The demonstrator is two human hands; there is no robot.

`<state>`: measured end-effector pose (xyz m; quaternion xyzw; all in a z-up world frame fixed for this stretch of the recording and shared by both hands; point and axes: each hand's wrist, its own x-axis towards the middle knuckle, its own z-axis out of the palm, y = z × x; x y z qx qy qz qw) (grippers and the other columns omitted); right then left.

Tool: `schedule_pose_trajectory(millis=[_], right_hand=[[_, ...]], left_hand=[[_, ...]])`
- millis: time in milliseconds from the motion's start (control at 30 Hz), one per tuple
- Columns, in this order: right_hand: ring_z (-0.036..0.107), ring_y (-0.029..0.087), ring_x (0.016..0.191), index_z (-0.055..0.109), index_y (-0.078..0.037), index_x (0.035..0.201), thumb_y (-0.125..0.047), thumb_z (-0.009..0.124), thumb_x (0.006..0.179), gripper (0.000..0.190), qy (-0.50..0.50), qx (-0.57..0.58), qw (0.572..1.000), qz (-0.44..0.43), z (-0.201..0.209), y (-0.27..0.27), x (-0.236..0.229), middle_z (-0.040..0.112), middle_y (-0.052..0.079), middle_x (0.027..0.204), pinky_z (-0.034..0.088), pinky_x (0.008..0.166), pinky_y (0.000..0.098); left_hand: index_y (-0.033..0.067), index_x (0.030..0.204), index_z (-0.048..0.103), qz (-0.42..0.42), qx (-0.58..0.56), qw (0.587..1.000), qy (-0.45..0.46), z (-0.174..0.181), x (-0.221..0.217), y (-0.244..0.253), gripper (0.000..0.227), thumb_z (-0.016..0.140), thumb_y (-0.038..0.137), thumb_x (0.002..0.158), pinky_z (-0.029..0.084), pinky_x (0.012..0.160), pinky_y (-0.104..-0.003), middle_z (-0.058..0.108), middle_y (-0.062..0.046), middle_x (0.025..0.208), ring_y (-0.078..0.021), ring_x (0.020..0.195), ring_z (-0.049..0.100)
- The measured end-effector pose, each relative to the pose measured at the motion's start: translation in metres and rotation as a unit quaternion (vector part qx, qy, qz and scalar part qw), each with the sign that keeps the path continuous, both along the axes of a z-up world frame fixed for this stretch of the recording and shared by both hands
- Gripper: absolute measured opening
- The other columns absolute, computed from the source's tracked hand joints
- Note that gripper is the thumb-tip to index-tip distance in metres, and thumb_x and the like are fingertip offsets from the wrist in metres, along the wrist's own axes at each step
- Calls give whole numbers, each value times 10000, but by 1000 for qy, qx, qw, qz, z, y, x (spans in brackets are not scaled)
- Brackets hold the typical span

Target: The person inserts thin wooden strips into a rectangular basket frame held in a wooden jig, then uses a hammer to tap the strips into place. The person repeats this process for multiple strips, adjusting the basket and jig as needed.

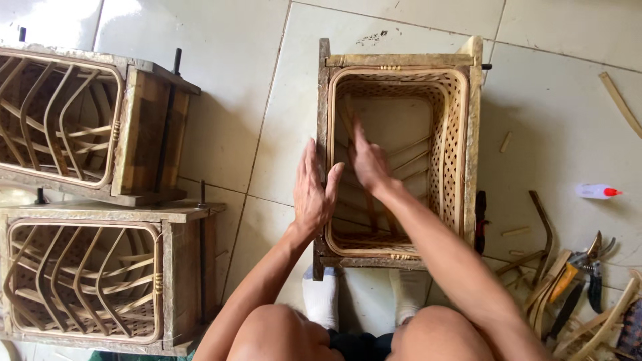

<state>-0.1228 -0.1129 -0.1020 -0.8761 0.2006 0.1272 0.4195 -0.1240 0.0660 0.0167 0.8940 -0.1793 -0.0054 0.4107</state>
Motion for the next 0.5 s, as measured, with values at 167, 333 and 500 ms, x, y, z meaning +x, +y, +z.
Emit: schedule_pose_trajectory(millis=[167, 333, 500], right_hand=[[588, 59, 426, 544, 49, 1061, -148, 553, 1106, 202, -222, 190, 947, -131, 154, -18, -5, 636, 14, 694, 472, 369, 239], [514, 104, 503, 607, -94, 1057, -287, 492, 1101, 229, -257, 484, 808, -215, 212, -18, 12, 572, 35, 743, 441, 454, 263], [576, 268, 643, 677, -22, 1028, -334, 567, 1125, 344, -94, 196, 975, -50, 105, -22, 29, 648, 190, 820, 483, 559, 374]], left_hand=[[-18, 1554, 299, -107, 26, 979, -169, 22, 2, 5, 898, 664, 517, 932, 309, 1181, -602, 445, -299, 1522, -456, 1440, 441], [30, 1340, 649, -241, -114, 893, 362, 65, -12, -22, 614, 694, 475, 919, 476, 671, -386, 666, -176, 972, -227, 815, 609], [116, 984, 797, 12, -69, 913, 401, 67, 14, 20, 360, 690, 449, 902, 291, 352, -286, 475, 69, 540, -47, 416, 391]])
